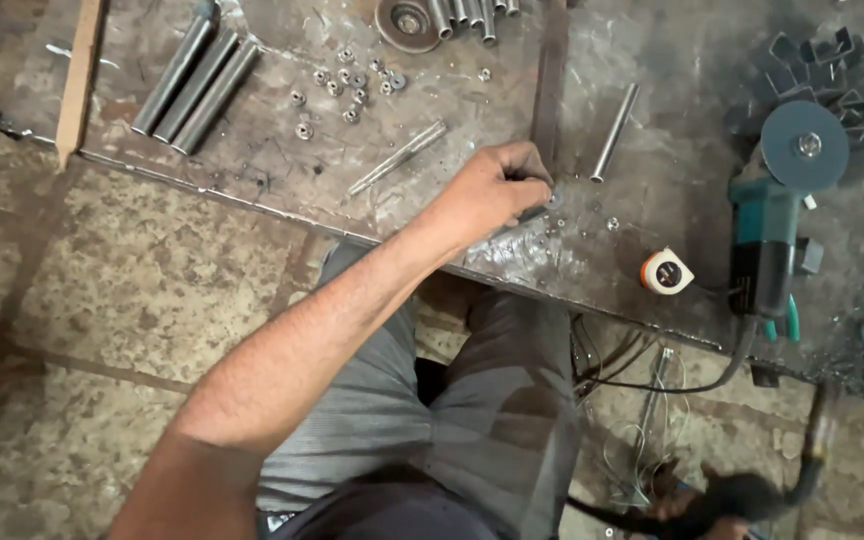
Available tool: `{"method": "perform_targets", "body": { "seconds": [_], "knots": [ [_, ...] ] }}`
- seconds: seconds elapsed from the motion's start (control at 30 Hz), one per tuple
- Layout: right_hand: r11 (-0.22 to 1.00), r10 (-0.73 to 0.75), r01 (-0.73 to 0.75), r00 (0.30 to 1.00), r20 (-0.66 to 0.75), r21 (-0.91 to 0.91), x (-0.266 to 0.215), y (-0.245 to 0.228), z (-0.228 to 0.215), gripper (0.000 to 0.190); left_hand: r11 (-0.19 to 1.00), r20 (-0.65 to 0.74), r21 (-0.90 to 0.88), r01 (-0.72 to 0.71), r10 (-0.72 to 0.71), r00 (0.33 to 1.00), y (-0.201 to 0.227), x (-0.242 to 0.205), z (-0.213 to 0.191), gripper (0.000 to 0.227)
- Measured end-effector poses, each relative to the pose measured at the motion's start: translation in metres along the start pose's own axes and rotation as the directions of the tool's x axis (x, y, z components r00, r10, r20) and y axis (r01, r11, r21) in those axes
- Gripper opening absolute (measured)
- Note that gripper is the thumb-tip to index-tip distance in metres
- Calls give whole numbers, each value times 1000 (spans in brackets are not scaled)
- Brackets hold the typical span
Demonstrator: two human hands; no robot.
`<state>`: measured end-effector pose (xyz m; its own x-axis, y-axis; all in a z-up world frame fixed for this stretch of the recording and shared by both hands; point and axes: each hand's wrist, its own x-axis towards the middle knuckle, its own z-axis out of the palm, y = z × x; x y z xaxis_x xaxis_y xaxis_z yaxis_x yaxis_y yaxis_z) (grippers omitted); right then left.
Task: The recorder is spot welding several metal tube components together on a workshop table.
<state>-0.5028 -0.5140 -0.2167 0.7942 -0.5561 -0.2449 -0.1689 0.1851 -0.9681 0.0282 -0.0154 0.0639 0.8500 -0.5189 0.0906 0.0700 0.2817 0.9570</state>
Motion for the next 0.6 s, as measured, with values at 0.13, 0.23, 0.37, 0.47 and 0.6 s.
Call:
{"method": "perform_targets", "body": {
  "seconds": [0.13, 0.23, 0.37, 0.47, 0.6],
  "knots": [
    [978, -202, 191, 966, 161, 79, 1, -128, 184, 54, 1000, -8, 10, 7, -7, 1000, 0, 0, 1, 6],
    [957, -176, 198, 978, 115, -210, -25, -187, 273, 54, 1000, -10, 12, 10, -10, 1000, -1, 2, 1, 6],
    [933, -119, 158, 983, 137, -324, -28, -208, 326, 53, 1000, -11, 15, -5, 5, 1000, -3, 1, 2, 6],
    [928, -42, 81, 993, 114, -364, -32, -229, 365, 47, 1000, 3, -19, -13, 13, 1000, -12, 3, 1, 6],
    [907, 0, 61, 990, 143, -418, -33, -242, 385, 41, 984, -11, 97, -152, 153, 988, -19, 5, 0, 5]
  ]
}}
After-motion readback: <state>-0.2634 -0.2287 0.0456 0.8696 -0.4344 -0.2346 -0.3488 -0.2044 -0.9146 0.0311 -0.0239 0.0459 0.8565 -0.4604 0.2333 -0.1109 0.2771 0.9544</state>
